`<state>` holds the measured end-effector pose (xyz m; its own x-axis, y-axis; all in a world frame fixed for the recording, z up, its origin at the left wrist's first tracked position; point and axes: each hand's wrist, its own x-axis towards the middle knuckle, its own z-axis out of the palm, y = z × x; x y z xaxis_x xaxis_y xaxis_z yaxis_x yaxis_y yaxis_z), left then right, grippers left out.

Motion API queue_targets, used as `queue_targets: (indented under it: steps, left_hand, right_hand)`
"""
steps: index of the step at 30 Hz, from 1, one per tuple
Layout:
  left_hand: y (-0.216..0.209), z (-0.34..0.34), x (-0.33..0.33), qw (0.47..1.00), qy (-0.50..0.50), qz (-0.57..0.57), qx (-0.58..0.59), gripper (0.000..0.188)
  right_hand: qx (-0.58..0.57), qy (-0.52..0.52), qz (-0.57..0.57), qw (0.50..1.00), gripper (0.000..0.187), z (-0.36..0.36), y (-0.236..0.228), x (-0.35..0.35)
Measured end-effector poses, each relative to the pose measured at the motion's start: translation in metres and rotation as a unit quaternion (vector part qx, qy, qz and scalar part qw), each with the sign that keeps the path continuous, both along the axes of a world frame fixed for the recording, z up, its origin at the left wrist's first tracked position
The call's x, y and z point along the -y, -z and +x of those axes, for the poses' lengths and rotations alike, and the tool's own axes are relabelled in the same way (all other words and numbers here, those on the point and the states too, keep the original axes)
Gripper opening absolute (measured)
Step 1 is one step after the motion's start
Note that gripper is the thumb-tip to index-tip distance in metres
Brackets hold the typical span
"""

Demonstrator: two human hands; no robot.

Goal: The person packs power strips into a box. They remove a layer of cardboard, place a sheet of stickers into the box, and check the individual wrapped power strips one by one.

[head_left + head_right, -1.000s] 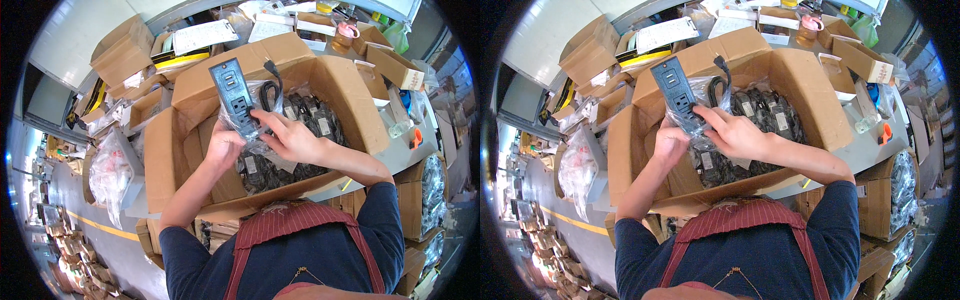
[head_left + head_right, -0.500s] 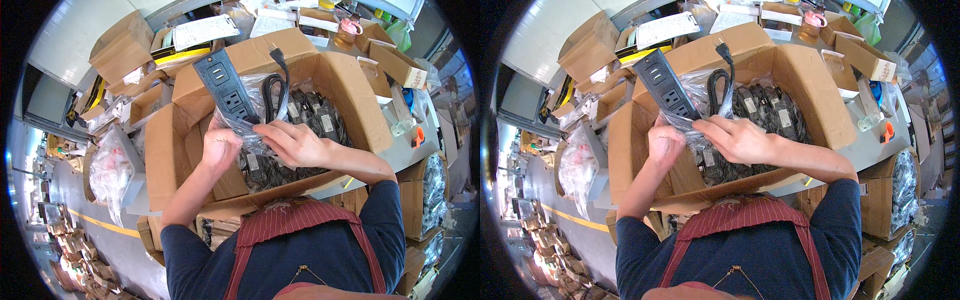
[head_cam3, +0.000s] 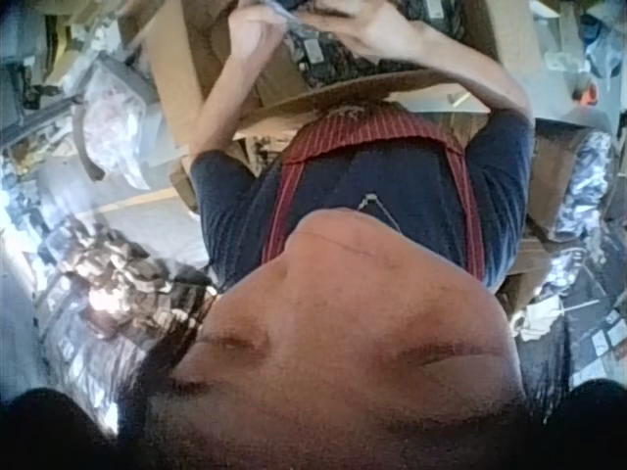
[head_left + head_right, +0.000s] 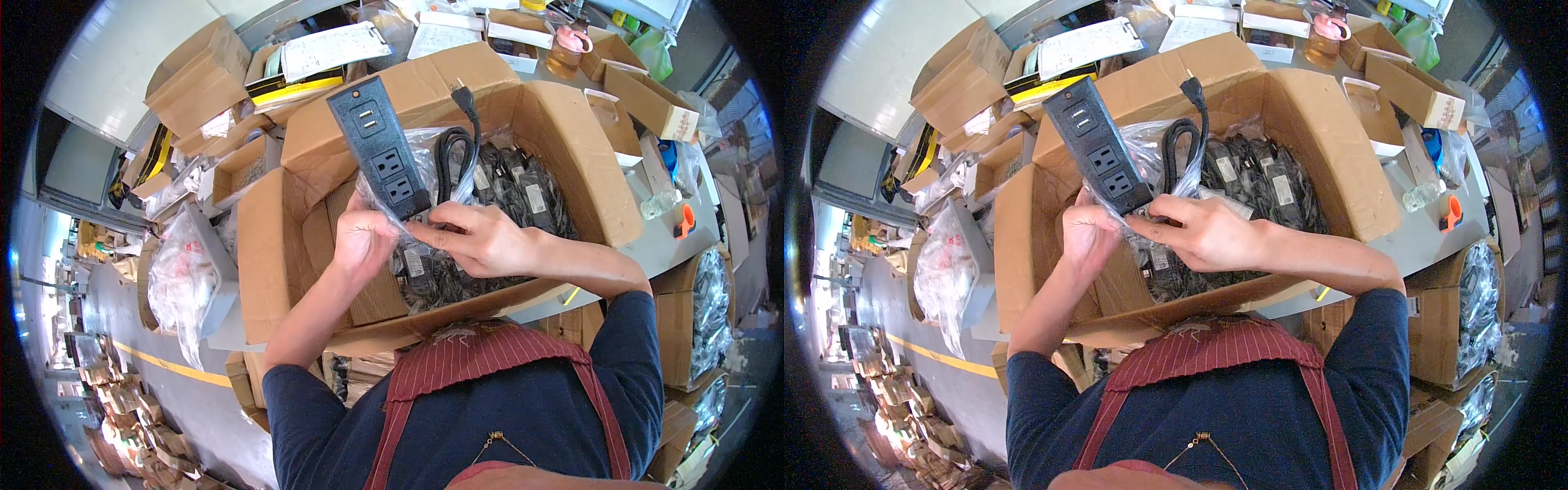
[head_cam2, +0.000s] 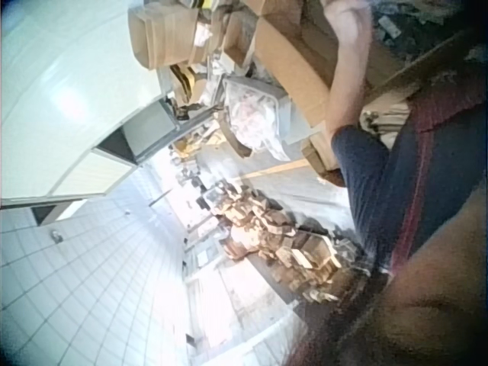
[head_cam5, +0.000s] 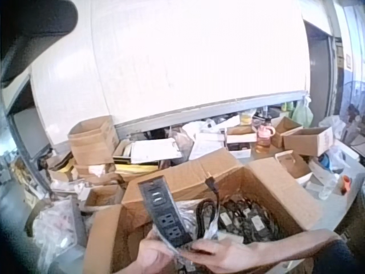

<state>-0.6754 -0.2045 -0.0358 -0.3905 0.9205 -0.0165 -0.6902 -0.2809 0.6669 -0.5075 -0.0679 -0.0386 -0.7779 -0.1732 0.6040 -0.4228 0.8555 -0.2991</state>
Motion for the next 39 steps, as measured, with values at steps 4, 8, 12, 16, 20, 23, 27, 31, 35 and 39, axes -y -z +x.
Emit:
queue_targets:
  steps: [4, 8, 12, 16, 20, 23, 27, 31, 35, 39]
  left_hand:
    - [-0.001, -0.001, -0.001, 0.999, 0.017, -0.025, -0.01, 0.082]
    - [-0.006, 0.004, 0.001, 0.998, 0.003, -0.062, -0.021, 0.085]
    - [-0.006, 0.005, 0.0, 0.999, 0.011, -0.043, -0.029, 0.082]
    - [-0.005, 0.005, 0.0, 0.998, 0.029, -0.042, -0.026, 0.081]
    - [-0.004, 0.002, 0.002, 0.998, 0.048, -0.022, -0.031, 0.089]
    - [-0.006, 0.003, 0.001, 0.999, 0.047, -0.015, -0.019, 0.09]
    - [-0.005, 0.001, 0.002, 0.998, 0.057, -0.02, -0.015, 0.091]
    - [-0.001, -0.002, 0.002, 0.997, 0.073, -0.016, -0.026, 0.089]
    - [-0.001, -0.001, 0.001, 0.997, 0.069, -0.019, -0.027, 0.086]
    - [-0.001, -0.004, 0.0, 0.996, 0.087, -0.006, -0.034, 0.084]
  right_hand:
    - [-0.002, 0.004, 0.013, 1.0, 0.061, 0.0, -0.004, 0.001]
    - [-0.007, 0.006, 0.018, 1.0, 0.061, 0.0, -0.002, 0.002]
    - [0.005, 0.009, 0.03, 0.999, 0.061, 0.001, -0.002, 0.003]
    - [0.019, 0.017, 0.039, 0.999, 0.062, 0.001, -0.002, 0.003]
    - [0.008, 0.016, 0.04, 0.999, 0.061, 0.0, -0.002, 0.003]
    - [0.01, 0.02, 0.036, 0.999, 0.06, 0.0, -0.004, 0.003]
    - [-0.003, 0.018, 0.031, 0.999, 0.059, 0.002, -0.005, 0.003]
    - [-0.019, 0.009, 0.019, 1.0, 0.058, 0.003, -0.006, 0.0]
    - [-0.021, 0.009, 0.016, 1.0, 0.057, 0.004, -0.009, -0.004]
    - [-0.049, 0.023, 0.02, 0.998, 0.054, 0.003, -0.008, -0.004]
